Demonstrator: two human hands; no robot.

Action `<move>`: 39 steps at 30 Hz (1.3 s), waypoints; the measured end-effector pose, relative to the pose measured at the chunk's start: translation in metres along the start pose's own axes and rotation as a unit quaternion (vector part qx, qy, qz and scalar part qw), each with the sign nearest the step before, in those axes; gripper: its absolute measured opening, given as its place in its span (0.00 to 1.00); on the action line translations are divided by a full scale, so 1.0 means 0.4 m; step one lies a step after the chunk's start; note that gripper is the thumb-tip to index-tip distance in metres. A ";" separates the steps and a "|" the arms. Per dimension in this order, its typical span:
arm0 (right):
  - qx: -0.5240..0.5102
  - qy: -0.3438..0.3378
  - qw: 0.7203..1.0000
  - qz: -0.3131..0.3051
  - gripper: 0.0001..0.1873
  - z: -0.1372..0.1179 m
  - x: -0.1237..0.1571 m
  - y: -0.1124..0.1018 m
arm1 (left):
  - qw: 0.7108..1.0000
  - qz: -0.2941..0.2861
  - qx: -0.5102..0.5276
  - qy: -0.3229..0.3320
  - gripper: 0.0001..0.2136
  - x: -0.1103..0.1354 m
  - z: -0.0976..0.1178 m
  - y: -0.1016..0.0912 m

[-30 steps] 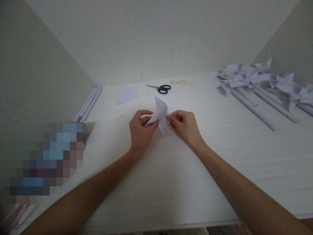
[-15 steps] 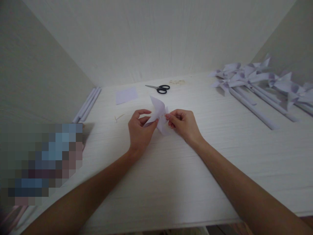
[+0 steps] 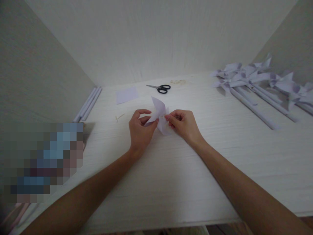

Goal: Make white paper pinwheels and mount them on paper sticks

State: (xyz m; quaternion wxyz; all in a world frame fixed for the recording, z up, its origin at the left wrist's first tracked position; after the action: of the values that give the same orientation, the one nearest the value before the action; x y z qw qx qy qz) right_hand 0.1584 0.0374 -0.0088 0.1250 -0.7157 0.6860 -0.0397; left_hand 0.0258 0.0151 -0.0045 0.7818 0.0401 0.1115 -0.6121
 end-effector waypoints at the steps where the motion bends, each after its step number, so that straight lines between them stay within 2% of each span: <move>1: 0.005 -0.002 1.000 -0.001 0.17 0.000 0.000 0.000 | 1.000 -0.002 0.000 -0.001 0.12 0.000 0.000 0.000; 12: 0.003 0.003 1.000 0.012 0.17 -0.001 0.000 0.001 | 1.000 -0.019 0.017 0.003 0.12 0.000 0.002 0.003; 19: 0.072 -0.035 0.996 0.027 0.14 -0.007 0.007 0.001 | 1.000 -0.005 0.015 0.000 0.12 -0.002 -0.006 0.001; 21: 0.124 -0.073 0.988 0.049 0.12 -0.015 0.016 0.002 | 1.000 -0.004 0.012 -0.002 0.12 -0.003 -0.006 0.000; 24: 0.225 -0.145 0.961 0.074 0.09 -0.030 0.030 0.004 | 1.000 -0.002 -0.001 -0.003 0.12 -0.003 -0.005 -0.001; 29: 0.340 -0.207 0.916 0.057 0.12 -0.039 0.037 0.009 | 1.000 0.000 -0.005 -0.004 0.11 -0.003 -0.002 0.000; 32: 0.354 -0.216 0.908 0.060 0.13 -0.039 0.039 0.010 | 1.000 -0.003 0.000 -0.004 0.11 -0.004 -0.002 0.001; 39: 0.336 -0.258 0.904 0.055 0.08 -0.040 0.043 0.012 | 1.000 0.001 0.009 -0.005 0.12 -0.003 -0.007 0.000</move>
State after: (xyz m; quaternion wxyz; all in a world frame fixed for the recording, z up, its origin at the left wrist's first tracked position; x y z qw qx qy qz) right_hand 0.1511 0.0182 0.0035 0.5322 -0.5781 0.6139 -0.0751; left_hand 0.0253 0.0169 -0.0068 0.7826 0.0446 0.1019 -0.6125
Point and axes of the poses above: each hand's wrist, its own x-axis away from the middle knuckle, its own y-axis out of the palm, z = x × y, the point moved 2 cm from there along -x, towards the middle knuckle, and after that the axes turned 1 degree about -x, right-handed, at the moved point
